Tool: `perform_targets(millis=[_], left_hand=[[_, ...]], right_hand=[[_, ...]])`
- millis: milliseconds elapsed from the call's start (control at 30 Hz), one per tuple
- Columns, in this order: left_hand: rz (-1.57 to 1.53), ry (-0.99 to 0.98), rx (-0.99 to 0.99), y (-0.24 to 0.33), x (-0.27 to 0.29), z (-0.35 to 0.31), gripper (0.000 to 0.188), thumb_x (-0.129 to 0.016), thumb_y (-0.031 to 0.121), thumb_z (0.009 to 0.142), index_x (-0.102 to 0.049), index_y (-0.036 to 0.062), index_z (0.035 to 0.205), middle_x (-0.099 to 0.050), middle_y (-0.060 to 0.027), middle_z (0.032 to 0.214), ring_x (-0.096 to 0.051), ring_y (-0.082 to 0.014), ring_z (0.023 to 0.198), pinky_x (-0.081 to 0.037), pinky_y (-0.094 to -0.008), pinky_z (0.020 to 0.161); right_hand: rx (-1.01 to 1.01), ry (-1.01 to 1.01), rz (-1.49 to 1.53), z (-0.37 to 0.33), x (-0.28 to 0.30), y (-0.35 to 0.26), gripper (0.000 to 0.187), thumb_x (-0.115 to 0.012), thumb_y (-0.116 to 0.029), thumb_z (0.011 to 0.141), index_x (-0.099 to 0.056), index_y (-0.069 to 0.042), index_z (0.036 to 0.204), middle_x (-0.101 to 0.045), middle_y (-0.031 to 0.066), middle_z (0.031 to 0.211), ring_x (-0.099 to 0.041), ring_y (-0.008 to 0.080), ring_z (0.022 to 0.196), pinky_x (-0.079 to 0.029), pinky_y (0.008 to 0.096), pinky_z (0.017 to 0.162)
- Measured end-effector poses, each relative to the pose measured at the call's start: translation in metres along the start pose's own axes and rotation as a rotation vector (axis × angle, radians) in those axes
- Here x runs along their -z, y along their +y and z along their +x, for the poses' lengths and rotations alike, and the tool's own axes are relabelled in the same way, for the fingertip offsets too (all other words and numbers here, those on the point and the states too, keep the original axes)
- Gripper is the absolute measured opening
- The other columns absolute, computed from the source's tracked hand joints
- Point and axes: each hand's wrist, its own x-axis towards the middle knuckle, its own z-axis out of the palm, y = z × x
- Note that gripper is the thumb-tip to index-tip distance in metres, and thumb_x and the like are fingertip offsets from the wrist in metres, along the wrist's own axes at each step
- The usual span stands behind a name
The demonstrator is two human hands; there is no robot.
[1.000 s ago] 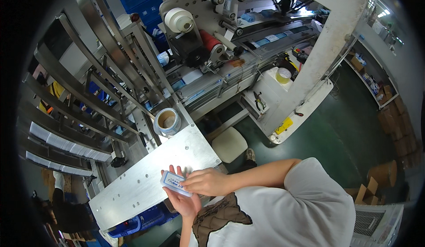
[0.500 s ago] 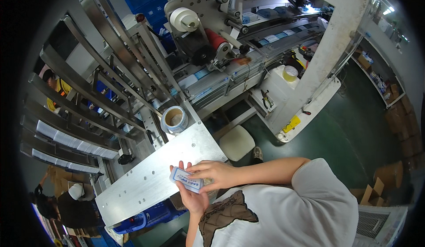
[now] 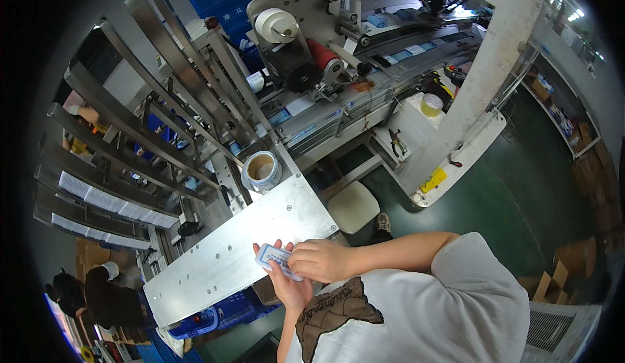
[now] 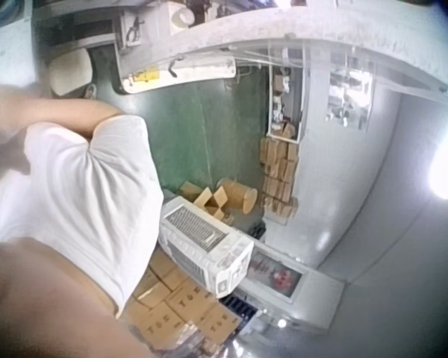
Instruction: The person places lids onto wet wipe packages, feeds the packages into a labeling and sealing machine, and refills the machine's supply with plastic lids.
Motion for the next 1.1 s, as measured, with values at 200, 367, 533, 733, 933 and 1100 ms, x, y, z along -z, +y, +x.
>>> perform_targets(millis=[200, 367, 533, 733, 933, 1100], left_hand=[[0.068, -0.061, 0.096, 0.005, -0.006, 0.0, 0.053, -0.042, 0.025, 0.096, -0.014, 0.0202, 0.142, -0.046, -0.0082, 0.116, -0.048, -0.0215, 0.104, -0.039, -0.0386, 0.091], [0.286, -0.147, 0.221, 0.004, 0.008, 0.001, 0.054, -0.052, 0.021, 0.09, -0.023, 0.0194, 0.135, -0.048, -0.0085, 0.107, -0.05, -0.0212, 0.094, -0.046, -0.0374, 0.076], [0.01, -0.172, 0.313, 0.009, 0.023, -0.005, 0.049, -0.049, -0.002, 0.072, -0.037, 0.0131, 0.117, -0.043, -0.0125, 0.111, -0.048, -0.0208, 0.089, -0.047, -0.0363, 0.072], [0.063, -0.198, 0.281, 0.025, 0.003, 0.0, 0.05, -0.056, 0.008, 0.062, -0.049, -0.0002, 0.111, -0.042, -0.0134, 0.121, -0.049, -0.0201, 0.087, -0.043, -0.03, 0.073], [0.283, -0.248, 0.102, 0.028, 0.014, -0.002, 0.069, -0.054, 0.005, 0.068, -0.037, 0.0005, 0.135, -0.039, -0.0129, 0.131, -0.051, -0.0171, 0.091, -0.041, -0.0265, 0.077], [1.013, -0.558, -0.368, 0.014, 0.011, 0.006, 0.068, -0.052, -0.003, 0.066, -0.039, -0.0015, 0.133, -0.038, -0.0145, 0.137, -0.05, -0.0232, 0.105, -0.044, -0.0326, 0.086]], right_hand=[[-0.062, 0.064, -0.165, 0.005, 0.01, 0.017, 0.012, -0.058, -0.01, 0.076, -0.053, -0.003, 0.084, -0.054, 0.0098, 0.097, -0.055, 0.0277, 0.088, -0.044, 0.0385, 0.076], [-0.229, 0.264, -0.204, 0.015, 0.035, 0.041, 0.007, -0.053, -0.005, 0.081, -0.05, 0.0, 0.086, -0.052, 0.0128, 0.094, -0.053, 0.0296, 0.085, -0.044, 0.0361, 0.075], [-0.412, 0.47, 0.051, 0.023, 0.082, 0.062, 0.007, -0.053, -0.001, 0.084, -0.05, 0.0, 0.089, -0.053, 0.0104, 0.087, -0.054, 0.018, 0.073, -0.045, 0.0273, 0.065], [-0.728, 0.086, 1.134, 0.009, 0.048, 0.044, 0.01, -0.052, -0.013, 0.092, -0.052, -0.003, 0.094, -0.056, 0.006, 0.102, -0.054, 0.0092, 0.089, -0.048, 0.0257, 0.075], [-0.828, 0.279, 0.832, -0.004, 0.033, 0.054, 0.004, -0.054, -0.006, 0.089, -0.053, -0.002, 0.09, -0.06, 0.0028, 0.086, -0.059, 0.0083, 0.075, -0.048, 0.0228, 0.068], [-0.843, 0.311, 0.842, 0.0, 0.027, 0.039, 0.006, -0.052, -0.008, 0.09, -0.055, -0.002, 0.091, -0.06, 0.0072, 0.1, -0.057, 0.0099, 0.085, -0.047, 0.0252, 0.074]])
